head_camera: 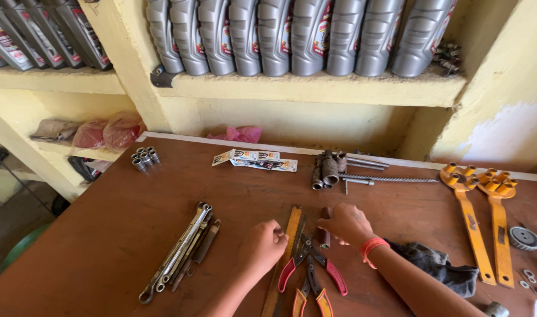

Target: The person wipes several metal tools with a dark cloth on a wooden workbench, including a file, pliers, and a yellow multi-bit socket holder. The person then picks up a wrench and a hammer from a nearby chair and places them on the workbench.

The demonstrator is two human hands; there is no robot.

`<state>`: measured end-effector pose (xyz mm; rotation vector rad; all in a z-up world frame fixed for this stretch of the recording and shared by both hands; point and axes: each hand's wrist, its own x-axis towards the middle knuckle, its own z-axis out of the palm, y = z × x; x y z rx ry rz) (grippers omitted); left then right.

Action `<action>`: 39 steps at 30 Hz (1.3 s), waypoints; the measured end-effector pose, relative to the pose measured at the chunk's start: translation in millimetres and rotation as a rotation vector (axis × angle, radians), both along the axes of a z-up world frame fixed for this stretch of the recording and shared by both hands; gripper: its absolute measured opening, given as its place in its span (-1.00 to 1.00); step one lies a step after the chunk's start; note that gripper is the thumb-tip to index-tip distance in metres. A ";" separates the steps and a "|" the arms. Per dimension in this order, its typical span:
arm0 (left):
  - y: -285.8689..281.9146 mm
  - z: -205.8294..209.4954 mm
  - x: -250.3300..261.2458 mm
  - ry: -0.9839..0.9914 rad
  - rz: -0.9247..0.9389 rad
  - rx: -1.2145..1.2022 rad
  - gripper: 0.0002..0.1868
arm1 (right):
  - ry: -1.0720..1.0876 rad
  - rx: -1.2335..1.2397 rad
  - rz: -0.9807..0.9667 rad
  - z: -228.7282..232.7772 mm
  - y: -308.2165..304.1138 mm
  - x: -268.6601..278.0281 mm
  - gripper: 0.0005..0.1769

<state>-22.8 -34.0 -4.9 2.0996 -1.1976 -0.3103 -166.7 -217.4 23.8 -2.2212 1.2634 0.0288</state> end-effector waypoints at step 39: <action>52.5 -15.6 -4.6 0.066 0.057 0.109 -0.68 | -0.176 0.410 0.102 24.1 46.0 -0.1 -0.55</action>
